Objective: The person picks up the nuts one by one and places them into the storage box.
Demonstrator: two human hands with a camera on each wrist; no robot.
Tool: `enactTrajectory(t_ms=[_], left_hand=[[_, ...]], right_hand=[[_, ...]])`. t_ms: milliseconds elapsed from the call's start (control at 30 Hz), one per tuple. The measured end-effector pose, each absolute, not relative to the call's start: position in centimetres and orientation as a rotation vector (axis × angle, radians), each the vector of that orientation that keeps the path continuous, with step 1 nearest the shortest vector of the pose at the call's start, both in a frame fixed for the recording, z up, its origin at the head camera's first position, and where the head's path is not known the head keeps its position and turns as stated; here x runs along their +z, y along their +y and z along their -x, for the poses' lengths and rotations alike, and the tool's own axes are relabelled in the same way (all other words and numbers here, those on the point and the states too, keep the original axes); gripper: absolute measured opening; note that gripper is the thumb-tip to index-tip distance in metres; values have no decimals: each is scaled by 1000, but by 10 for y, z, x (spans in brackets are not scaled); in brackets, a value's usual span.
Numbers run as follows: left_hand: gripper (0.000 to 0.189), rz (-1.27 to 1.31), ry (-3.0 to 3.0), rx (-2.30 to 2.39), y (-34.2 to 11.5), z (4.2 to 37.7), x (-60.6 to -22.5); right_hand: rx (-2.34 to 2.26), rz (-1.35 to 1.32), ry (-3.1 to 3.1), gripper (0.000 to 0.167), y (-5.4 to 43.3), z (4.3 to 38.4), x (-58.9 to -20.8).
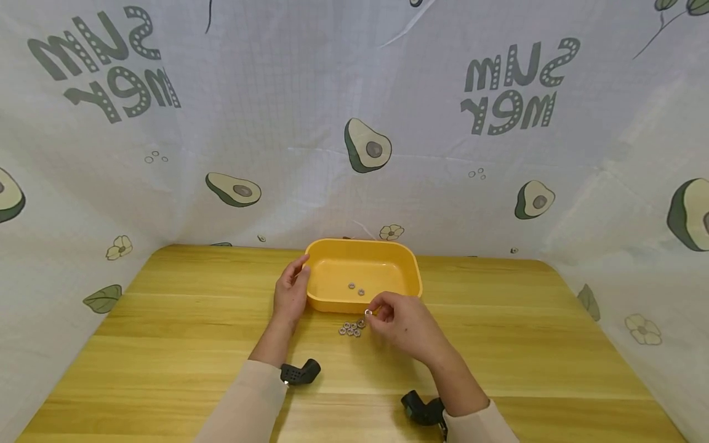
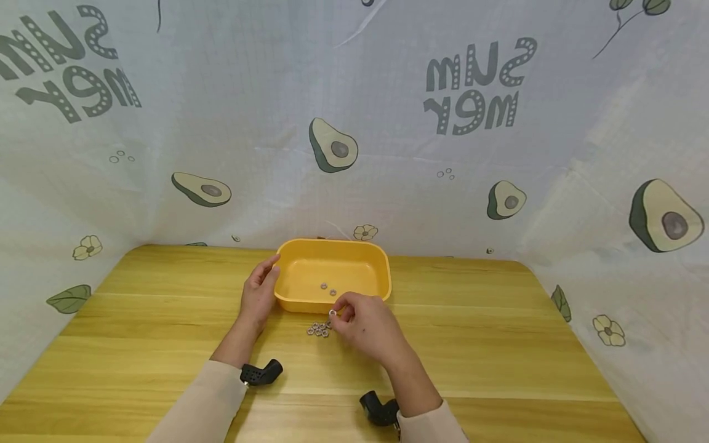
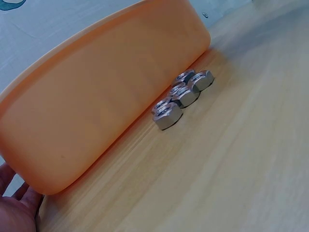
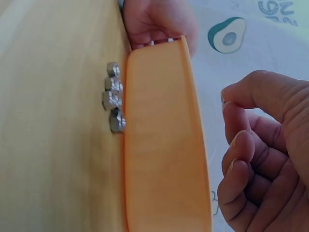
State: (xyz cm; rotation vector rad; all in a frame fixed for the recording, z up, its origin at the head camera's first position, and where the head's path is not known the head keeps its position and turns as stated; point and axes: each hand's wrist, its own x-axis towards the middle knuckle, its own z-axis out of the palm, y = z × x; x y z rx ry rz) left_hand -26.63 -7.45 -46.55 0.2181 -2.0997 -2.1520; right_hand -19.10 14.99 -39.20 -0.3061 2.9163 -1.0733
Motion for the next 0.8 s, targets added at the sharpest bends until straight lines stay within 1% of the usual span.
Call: enactTrajectory(t_ms=[167,367,667,800], left_hand=[[39,-216,-2107,-2139,-75,267,-465],[39,-209,-2100,-2127,-76,267,-468],[38,-235,-2085,-2134,-74,267,-466],[37,-236,-2078,-2137,-74,268,-466]], right_hand=[[-1037,324,2968,11,154,203,-387],[-1002,259,2974,14,155,228,-385],[-1052,198,2930,18,153,262,-392],[-1046,202,2914,17,152,277,-398]])
